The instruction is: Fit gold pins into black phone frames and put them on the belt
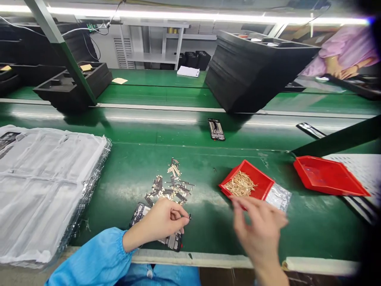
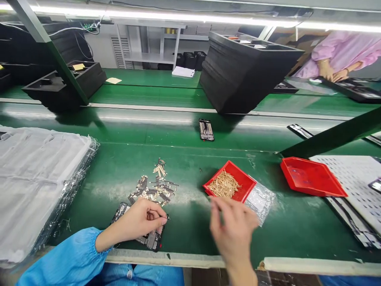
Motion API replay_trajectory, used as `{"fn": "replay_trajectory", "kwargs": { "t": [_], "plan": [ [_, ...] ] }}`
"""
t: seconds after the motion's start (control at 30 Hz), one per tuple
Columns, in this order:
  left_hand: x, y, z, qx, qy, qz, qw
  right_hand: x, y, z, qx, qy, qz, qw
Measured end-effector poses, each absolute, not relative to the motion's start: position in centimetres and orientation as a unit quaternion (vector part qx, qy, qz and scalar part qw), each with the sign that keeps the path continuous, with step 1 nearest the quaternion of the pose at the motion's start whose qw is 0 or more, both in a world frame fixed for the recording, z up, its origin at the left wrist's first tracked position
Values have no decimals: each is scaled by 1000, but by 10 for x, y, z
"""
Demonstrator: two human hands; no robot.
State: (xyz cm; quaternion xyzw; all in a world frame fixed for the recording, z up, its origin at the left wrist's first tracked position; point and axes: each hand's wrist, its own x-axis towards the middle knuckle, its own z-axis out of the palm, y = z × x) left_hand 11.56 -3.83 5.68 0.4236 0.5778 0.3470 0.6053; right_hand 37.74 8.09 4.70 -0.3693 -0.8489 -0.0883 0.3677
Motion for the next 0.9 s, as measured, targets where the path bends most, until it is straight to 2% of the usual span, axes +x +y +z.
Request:
{"fn": "replay_trajectory", "kwargs": {
  "t": [0.1, 0.3, 0.5, 0.6, 0.67, 0.77, 0.9],
  "plan": [
    [107, -43, 55, 343, 539, 371, 674, 392, 102, 52, -407, -825, -140, 367],
    [98, -53, 52, 277, 468, 401, 737, 341, 39, 57, -219, -916, 56, 330],
    [88, -79, 54, 285, 484, 403, 723, 307, 9, 41, -211, -921, 112, 309],
    [74, -102, 57, 389, 569, 394, 608, 299, 8, 31, -273, -891, 255, 258],
    [65, -116, 56, 527, 617, 373, 450, 295, 5, 25, -305, -859, 347, 219],
    [55, -128, 48, 671, 626, 304, 256, 290, 1, 19, -338, -834, 388, 201],
    [51, -130, 38, 711, 628, 248, 200, 288, -1, 18, -345, -835, 381, 198]
  ]
}}
